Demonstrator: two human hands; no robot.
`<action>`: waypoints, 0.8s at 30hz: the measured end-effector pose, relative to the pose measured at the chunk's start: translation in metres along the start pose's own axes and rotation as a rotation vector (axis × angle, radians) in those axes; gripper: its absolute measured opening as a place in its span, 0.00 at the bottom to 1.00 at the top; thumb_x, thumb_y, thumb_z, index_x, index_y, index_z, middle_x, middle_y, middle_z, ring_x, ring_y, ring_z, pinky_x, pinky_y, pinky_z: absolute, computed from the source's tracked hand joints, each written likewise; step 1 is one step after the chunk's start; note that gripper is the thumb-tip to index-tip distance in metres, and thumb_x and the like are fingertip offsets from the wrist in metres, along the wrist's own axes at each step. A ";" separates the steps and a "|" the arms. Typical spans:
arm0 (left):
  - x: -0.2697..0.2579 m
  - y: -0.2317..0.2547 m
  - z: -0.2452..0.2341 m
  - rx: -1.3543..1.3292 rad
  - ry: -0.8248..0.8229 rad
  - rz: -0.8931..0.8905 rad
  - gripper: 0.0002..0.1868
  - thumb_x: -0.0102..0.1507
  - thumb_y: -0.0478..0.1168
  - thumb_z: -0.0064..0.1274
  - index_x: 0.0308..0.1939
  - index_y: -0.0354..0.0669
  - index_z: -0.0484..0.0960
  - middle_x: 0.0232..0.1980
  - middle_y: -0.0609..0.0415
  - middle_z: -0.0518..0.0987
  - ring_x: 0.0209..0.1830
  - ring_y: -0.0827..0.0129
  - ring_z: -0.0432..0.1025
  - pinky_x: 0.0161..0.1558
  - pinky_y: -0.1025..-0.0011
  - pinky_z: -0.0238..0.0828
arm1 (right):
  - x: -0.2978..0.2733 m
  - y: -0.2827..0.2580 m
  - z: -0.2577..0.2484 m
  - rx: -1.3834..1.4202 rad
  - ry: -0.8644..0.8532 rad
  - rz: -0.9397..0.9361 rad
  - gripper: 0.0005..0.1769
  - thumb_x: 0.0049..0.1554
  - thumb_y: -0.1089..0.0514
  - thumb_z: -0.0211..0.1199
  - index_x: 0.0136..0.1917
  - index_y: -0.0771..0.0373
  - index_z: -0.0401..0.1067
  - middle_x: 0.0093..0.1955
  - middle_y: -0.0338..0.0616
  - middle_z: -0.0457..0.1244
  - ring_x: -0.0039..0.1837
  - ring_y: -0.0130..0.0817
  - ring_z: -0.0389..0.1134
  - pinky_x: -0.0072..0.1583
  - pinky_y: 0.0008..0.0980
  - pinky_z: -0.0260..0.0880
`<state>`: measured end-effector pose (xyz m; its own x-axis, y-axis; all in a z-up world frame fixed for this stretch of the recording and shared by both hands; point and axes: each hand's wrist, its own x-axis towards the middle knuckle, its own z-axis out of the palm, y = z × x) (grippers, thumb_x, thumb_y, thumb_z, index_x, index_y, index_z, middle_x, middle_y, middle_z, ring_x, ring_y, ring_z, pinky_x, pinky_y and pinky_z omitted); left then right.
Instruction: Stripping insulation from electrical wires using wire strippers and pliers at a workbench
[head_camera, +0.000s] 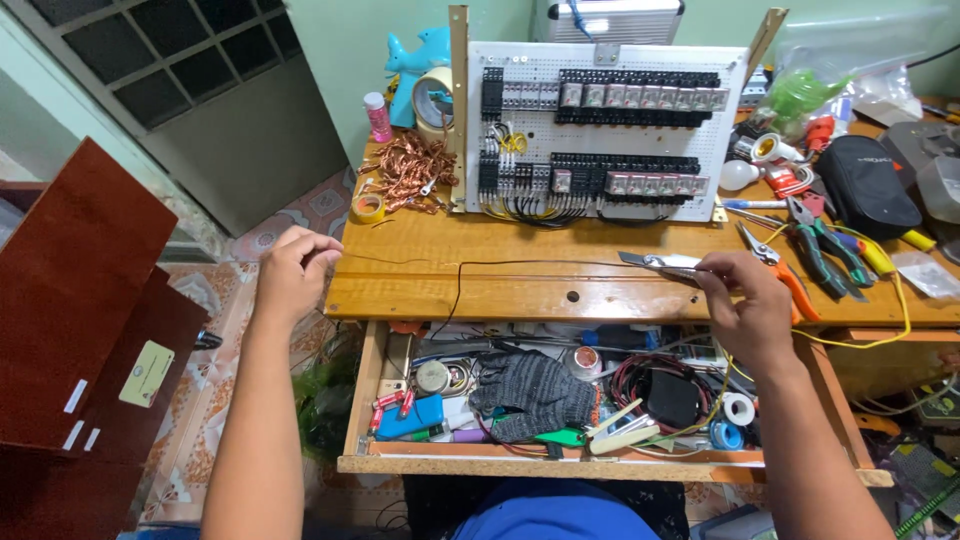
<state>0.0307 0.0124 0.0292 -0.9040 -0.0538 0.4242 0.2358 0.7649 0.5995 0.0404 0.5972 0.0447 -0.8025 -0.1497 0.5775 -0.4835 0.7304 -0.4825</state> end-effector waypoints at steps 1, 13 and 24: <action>0.004 0.003 -0.001 -0.002 -0.001 0.005 0.05 0.65 0.32 0.56 0.41 0.42 0.87 0.45 0.52 0.79 0.44 0.62 0.72 0.46 0.64 0.68 | -0.001 -0.008 -0.009 -0.003 0.004 0.002 0.02 0.66 0.66 0.60 0.51 0.62 0.73 0.47 0.44 0.67 0.50 0.38 0.67 0.50 0.34 0.68; 0.047 0.093 -0.009 0.123 0.512 0.260 0.06 0.66 0.28 0.57 0.42 0.41 0.87 0.38 0.50 0.73 0.29 0.63 0.69 0.36 0.62 0.65 | -0.043 -0.103 -0.047 0.445 -0.732 -0.226 0.14 0.59 0.50 0.66 0.37 0.57 0.69 0.34 0.35 0.67 0.34 0.33 0.64 0.38 0.31 0.66; 0.020 -0.090 0.036 -0.245 0.094 -0.101 0.02 0.60 0.37 0.59 0.35 0.46 0.86 0.33 0.61 0.82 0.32 0.79 0.69 0.37 0.75 0.66 | -0.068 -0.038 -0.017 0.298 -0.254 0.274 0.06 0.63 0.60 0.60 0.48 0.63 0.76 0.41 0.37 0.67 0.40 0.24 0.63 0.46 0.23 0.64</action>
<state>-0.0213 -0.0349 -0.0406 -0.8928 -0.1898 0.4086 0.2363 0.5751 0.7832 0.1192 0.5908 0.0352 -0.9564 -0.1638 0.2417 -0.2920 0.5481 -0.7838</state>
